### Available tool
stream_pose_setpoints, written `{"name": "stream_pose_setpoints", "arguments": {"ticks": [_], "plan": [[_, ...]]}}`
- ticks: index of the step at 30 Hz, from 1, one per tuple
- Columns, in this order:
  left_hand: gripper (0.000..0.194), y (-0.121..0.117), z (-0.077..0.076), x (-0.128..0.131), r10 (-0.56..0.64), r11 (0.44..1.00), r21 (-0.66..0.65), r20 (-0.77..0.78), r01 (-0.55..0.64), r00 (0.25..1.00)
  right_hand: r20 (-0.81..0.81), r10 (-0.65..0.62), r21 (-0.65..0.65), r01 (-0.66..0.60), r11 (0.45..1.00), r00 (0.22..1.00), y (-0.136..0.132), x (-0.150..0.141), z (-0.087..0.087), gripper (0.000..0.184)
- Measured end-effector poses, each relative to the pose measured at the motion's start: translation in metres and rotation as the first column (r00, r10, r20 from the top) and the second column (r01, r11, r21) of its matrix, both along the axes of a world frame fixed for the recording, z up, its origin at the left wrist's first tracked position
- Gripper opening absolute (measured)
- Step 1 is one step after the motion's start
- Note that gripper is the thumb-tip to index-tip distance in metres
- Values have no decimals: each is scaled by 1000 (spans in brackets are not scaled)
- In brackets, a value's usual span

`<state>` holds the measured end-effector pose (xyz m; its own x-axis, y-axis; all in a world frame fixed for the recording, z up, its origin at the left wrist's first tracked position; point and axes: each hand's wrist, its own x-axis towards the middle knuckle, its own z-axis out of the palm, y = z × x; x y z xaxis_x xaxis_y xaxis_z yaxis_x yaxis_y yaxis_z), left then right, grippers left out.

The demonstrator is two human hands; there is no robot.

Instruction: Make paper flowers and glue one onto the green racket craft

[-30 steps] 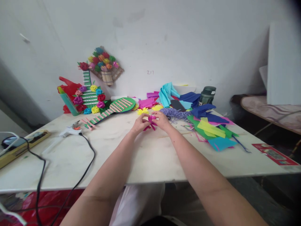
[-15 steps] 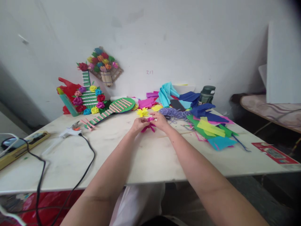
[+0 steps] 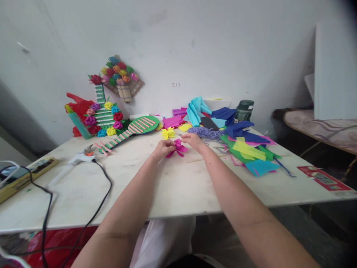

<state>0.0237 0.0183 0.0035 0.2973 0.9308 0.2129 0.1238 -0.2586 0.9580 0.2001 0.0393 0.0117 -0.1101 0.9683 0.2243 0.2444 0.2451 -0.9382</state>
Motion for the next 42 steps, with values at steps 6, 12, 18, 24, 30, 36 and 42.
{"name": "stream_pose_setpoints", "arguments": {"ticks": [6, 12, 18, 24, 30, 36, 42], "plan": [[16, 3, -2, -2, -28, 996, 85, -34, 30, 999, 193, 167, -45, -162, 986, 967, -11, 3, 2, 22], [26, 7, 3, -1, 197, 865, 492, -143, -103, 970, 242, -27, 112, 0, 994, 970, -1, 0, -2, 17], [24, 1, 12, 2, 627, 621, 621, -26, -479, 778, 265, -495, 577, 275, 769, 827, -4, -4, 4, 20], [51, -7, 12, 10, 431, 896, 180, -141, -405, 891, 350, -573, 766, 125, 631, 741, -16, -10, 3, 23], [34, -6, 9, 17, 93, 945, -327, 207, -21, 974, 437, -499, 722, 40, 691, 748, -15, -12, -2, 25], [15, -5, 8, 13, 83, 852, -516, 289, 82, 954, 451, -455, 725, -19, 688, 768, -15, -16, -5, 22], [12, -3, 4, 15, 153, 850, -524, 335, 49, 930, 458, -420, 689, -15, 724, 784, -15, -20, -8, 20]]}}
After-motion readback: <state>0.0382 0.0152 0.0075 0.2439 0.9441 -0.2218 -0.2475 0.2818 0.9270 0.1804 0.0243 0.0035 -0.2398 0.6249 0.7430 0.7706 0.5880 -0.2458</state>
